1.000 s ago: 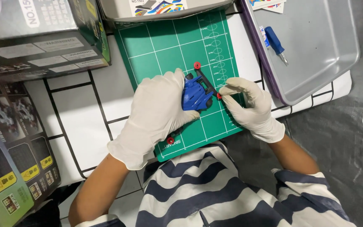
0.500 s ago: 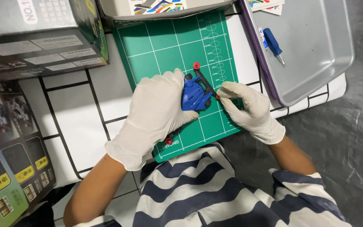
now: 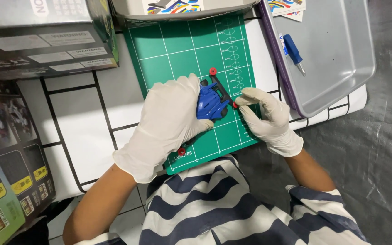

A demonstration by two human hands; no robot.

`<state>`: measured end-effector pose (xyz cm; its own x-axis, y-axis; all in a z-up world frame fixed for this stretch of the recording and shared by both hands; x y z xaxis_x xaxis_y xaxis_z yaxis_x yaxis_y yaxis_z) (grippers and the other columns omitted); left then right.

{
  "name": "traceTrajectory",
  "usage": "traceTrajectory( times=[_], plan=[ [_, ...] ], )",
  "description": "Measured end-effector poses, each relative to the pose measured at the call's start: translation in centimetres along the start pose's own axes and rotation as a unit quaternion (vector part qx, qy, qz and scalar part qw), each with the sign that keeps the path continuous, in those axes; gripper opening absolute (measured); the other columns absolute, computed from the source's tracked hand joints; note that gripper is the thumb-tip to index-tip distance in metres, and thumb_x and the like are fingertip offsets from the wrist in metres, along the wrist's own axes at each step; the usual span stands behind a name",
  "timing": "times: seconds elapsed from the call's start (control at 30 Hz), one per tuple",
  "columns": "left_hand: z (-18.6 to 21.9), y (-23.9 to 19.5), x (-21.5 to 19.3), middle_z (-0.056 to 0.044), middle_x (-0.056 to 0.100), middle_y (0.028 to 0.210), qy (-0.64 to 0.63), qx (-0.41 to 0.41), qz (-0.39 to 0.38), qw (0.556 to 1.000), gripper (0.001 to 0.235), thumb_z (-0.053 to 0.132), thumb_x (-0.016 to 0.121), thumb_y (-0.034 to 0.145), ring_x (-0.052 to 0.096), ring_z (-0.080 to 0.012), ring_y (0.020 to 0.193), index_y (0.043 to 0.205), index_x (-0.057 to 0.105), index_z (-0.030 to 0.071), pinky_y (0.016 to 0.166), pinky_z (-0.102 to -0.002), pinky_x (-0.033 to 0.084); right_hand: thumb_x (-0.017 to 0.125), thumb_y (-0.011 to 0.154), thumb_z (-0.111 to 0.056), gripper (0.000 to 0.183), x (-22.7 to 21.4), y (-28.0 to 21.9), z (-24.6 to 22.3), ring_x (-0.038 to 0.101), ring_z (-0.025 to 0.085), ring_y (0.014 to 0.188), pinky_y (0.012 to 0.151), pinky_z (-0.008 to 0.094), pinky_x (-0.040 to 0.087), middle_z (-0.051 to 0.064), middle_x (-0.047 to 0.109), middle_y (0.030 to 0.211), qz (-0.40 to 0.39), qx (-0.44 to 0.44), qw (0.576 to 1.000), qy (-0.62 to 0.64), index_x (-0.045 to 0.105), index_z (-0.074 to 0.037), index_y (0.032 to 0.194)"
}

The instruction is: The person assembles a blue toy car chassis on a green cutting mat. They attach four red wheels to the chassis by hand and then use a blue screwdriver to tighten the screws on each wheel. Finally, the person places the completed toy car into a gray box.

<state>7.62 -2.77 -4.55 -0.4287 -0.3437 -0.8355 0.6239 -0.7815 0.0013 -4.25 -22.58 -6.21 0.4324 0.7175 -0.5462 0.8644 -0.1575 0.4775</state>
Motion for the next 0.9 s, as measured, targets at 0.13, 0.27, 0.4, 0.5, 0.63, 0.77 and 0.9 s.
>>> traceTrajectory(
  times=[0.13, 0.27, 0.4, 0.5, 0.63, 0.77, 0.9],
  plan=[
    [0.1, 0.1, 0.0, -0.003, 0.061, 0.073, 0.011, -0.002, 0.003, 1.0, 0.047, 0.045, 0.076, 0.075, 0.072, -0.032, 0.069, 0.1, 0.06, 0.009, 0.063, -0.042, 0.053, 0.08, 0.084, 0.015, 0.027, 0.2, 0.3, 0.0, 0.078, 0.029, 0.083, 0.081, 0.036, 0.06, 0.016, 0.079, 0.087, -0.012, 0.006, 1.0, -0.008, 0.073, 0.01, 0.109],
    [0.1, 0.1, -0.1, -0.005, 0.062, 0.075, 0.012, -0.004, -0.009, 1.0, 0.049, 0.044, 0.077, 0.074, 0.072, -0.0331, 0.071, 0.102, 0.06, 0.008, 0.064, -0.043, 0.053, 0.08, 0.084, 0.014, 0.026, 0.4, 0.3, 0.0, 0.078, 0.03, 0.08, 0.082, 0.036, 0.06, 0.016, 0.079, 0.087, -0.017, -0.001, 1.0, -0.004, 0.073, 0.009, 0.109],
    [0.1, 0.1, 0.0, -0.006, 0.063, 0.076, 0.005, -0.006, -0.014, 1.0, 0.051, 0.043, 0.079, 0.072, 0.073, -0.0334, 0.072, 0.103, 0.06, 0.007, 0.065, -0.044, 0.053, 0.08, 0.085, 0.012, 0.027, 0.1, 0.3, 0.3, 0.078, 0.029, 0.081, 0.083, 0.037, 0.06, 0.015, 0.079, 0.088, -0.027, 0.009, 1.0, 0.004, 0.072, 0.008, 0.111],
    [0.0, 0.1, -0.1, -0.005, 0.063, 0.077, 0.001, -0.008, -0.015, 1.0, 0.052, 0.045, 0.079, 0.073, 0.073, -0.0331, 0.073, 0.104, 0.06, 0.007, 0.065, -0.043, 0.053, 0.08, 0.086, 0.011, 0.03, 0.0, 0.3, 0.6, 0.078, 0.028, 0.083, 0.084, 0.038, 0.059, 0.016, 0.079, 0.09, -0.04, 0.024, 0.999, 0.023, 0.07, 0.009, 0.114],
    [0.1, 0.0, 0.1, -0.006, 0.064, 0.078, 0.008, -0.009, -0.022, 1.0, 0.055, 0.044, 0.079, 0.073, 0.073, -0.0342, 0.075, 0.108, 0.061, 0.005, 0.067, -0.044, 0.053, 0.081, 0.085, 0.012, 0.033, -0.1, 0.1, 1.2, 0.078, 0.025, 0.084, 0.084, 0.034, 0.058, 0.016, 0.078, 0.09, -0.044, 0.037, 0.998, 0.04, 0.069, 0.01, 0.115],
    [0.2, 0.2, -0.2, -0.007, 0.065, 0.079, -0.001, -0.013, -0.029, 0.999, 0.056, 0.044, 0.078, 0.074, 0.074, -0.0348, 0.076, 0.11, 0.061, 0.005, 0.067, -0.044, 0.053, 0.082, 0.085, 0.012, 0.033, -0.2, 0.1, 1.6, 0.078, 0.025, 0.085, 0.085, 0.035, 0.058, 0.016, 0.078, 0.091, -0.043, 0.038, 0.997, 0.054, 0.069, 0.011, 0.115],
    [0.2, 0.3, -0.3, -0.008, 0.067, 0.081, -0.023, -0.02, -0.041, 0.999, 0.059, 0.044, 0.078, 0.075, 0.074, -0.0354, 0.078, 0.113, 0.062, 0.003, 0.069, -0.044, 0.054, 0.081, 0.085, 0.012, 0.032, -0.2, 0.3, 1.3, 0.078, 0.027, 0.083, 0.084, 0.036, 0.059, 0.017, 0.079, 0.091, -0.047, 0.02, 0.998, 0.031, 0.07, 0.011, 0.114]
  ],
)
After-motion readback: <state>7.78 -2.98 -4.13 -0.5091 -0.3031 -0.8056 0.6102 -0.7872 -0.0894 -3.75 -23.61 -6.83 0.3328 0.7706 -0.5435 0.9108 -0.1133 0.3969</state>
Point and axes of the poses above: each hand's wrist, its own y-axis towards the middle knuckle, its own x-axis out of the palm, z = x × y, the point moved 4 cm from there along y, towards the middle knuckle
